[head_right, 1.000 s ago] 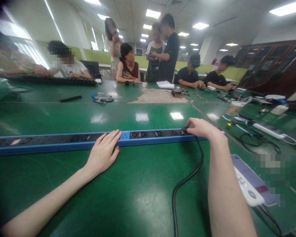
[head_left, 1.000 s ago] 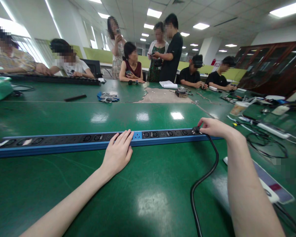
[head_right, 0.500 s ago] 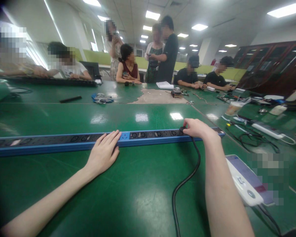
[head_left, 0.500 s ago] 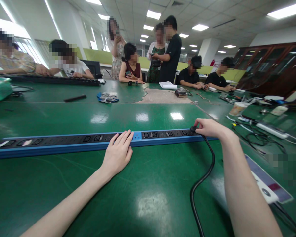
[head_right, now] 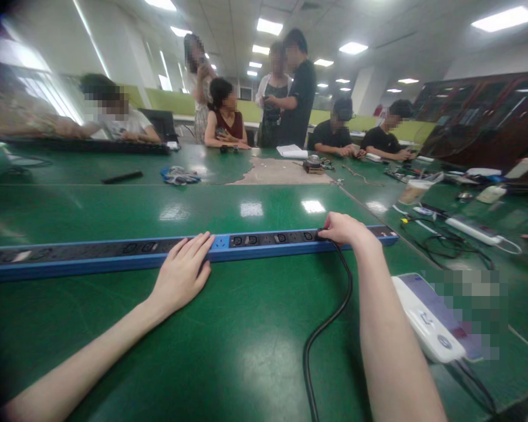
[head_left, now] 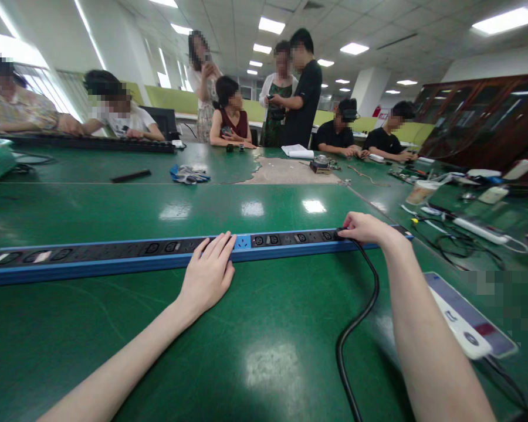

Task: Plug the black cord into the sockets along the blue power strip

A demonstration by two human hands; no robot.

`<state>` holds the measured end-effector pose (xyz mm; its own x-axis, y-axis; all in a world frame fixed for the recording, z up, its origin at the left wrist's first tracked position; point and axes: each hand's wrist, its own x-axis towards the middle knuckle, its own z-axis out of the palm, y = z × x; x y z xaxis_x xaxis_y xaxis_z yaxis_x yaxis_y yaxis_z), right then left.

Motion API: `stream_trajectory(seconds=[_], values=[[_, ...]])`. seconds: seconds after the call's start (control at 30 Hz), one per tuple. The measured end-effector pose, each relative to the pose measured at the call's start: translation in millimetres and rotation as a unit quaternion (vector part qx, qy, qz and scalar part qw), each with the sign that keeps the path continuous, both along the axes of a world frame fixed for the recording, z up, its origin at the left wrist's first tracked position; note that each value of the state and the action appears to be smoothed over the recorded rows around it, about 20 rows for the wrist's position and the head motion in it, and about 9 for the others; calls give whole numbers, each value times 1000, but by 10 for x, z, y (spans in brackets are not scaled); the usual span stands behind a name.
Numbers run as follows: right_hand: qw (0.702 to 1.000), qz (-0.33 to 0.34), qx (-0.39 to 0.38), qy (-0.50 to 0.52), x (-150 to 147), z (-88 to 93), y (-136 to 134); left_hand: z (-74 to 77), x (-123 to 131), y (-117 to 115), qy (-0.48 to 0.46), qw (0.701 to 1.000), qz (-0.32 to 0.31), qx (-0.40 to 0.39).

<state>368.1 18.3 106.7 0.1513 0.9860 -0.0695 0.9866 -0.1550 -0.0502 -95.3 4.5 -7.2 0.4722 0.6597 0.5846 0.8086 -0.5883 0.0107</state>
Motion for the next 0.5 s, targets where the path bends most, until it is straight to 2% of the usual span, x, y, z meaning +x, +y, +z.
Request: stream_trajectory(seconds=[0.1, 0.27, 0.5], values=[[998, -33, -33, -29, -8, 33, -23, -2, -1, 0, 2, 1000, 1, 0], [998, -18, -26, -48, -59, 83, -26, -6, 0, 10, -4, 1000, -4, 4], [999, -15, -12, -43, -94, -10, -76, -8, 9, 5, -4, 1000, -6, 4]])
